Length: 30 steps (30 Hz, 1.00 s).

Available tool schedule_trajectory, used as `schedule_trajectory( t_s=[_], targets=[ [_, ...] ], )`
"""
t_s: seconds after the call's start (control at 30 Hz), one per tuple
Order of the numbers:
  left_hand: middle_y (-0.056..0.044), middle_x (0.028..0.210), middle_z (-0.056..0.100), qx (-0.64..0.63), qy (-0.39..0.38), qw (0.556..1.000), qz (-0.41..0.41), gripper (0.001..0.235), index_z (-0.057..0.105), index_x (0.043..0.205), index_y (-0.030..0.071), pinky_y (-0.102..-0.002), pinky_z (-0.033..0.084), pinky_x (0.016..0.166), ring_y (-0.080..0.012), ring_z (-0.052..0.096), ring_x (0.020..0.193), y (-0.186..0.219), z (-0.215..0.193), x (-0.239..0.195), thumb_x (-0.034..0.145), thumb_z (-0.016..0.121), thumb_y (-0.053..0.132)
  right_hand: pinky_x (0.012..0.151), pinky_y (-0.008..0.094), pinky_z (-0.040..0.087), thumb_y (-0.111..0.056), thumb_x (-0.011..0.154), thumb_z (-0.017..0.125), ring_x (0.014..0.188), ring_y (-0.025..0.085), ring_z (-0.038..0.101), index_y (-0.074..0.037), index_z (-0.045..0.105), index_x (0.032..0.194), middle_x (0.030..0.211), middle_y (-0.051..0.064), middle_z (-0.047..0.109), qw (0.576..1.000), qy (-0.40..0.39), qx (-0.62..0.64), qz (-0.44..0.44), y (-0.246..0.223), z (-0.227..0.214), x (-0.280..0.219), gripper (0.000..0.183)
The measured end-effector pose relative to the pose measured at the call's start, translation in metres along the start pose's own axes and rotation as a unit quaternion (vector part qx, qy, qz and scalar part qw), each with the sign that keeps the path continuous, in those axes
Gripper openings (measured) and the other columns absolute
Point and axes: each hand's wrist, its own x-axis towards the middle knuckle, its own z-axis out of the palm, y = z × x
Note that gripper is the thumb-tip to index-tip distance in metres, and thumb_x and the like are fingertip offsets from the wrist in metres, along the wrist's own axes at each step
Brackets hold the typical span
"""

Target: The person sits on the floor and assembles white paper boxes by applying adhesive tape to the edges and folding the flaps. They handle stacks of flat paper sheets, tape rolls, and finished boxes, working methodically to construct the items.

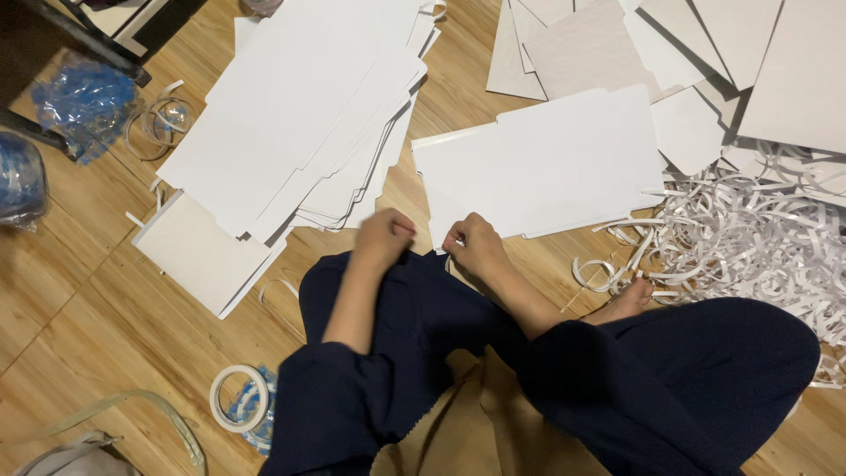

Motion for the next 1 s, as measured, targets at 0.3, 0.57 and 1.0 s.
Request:
schedule_trajectory(
  t_s=[0.3,0.57,1.0],
  targets=[
    [0.0,0.07,0.066,0.045,-0.081,0.993,-0.07,0.02,0.066,0.077,0.022,-0.037,0.051,0.074,-0.0238,0.065,0.084,0.014,0.03,0.0,0.061,0.076,0.016,0.07,0.043,0.048,-0.017,0.072,0.067,0.077,0.03,0.059,-0.007,0.064,0.074,0.075,0.009,0.05,1.0,-0.001,-0.015,0.009,-0.003,-0.001,0.0,0.011],
    [-0.008,0.077,0.066,0.053,-0.066,0.994,-0.065,0.022,0.065,0.08,0.013,-0.042,0.05,0.076,-0.0304,0.063,0.089,0.052,0.005,-0.021,0.062,0.078,0.017,0.07,0.042,0.049,-0.018,0.073,0.067,0.077,0.03,0.06,-0.008,0.064,0.075,0.076,0.008,0.049,1.0,0.009,-0.016,0.01,0.0,0.004,0.001,0.01],
    [-0.018,0.083,0.062,0.116,-0.095,0.985,-0.09,0.032,0.061,0.09,0.001,-0.051,0.047,0.08,-0.0383,0.06,0.093,0.066,0.009,-0.011,0.066,0.077,0.015,0.076,0.042,0.047,-0.038,0.069,0.067,0.085,0.038,0.063,-0.013,0.07,0.077,0.076,0.015,0.066,0.985,-0.081,-0.127,0.084,0.008,-0.104,-0.01,0.026]
  ],
)
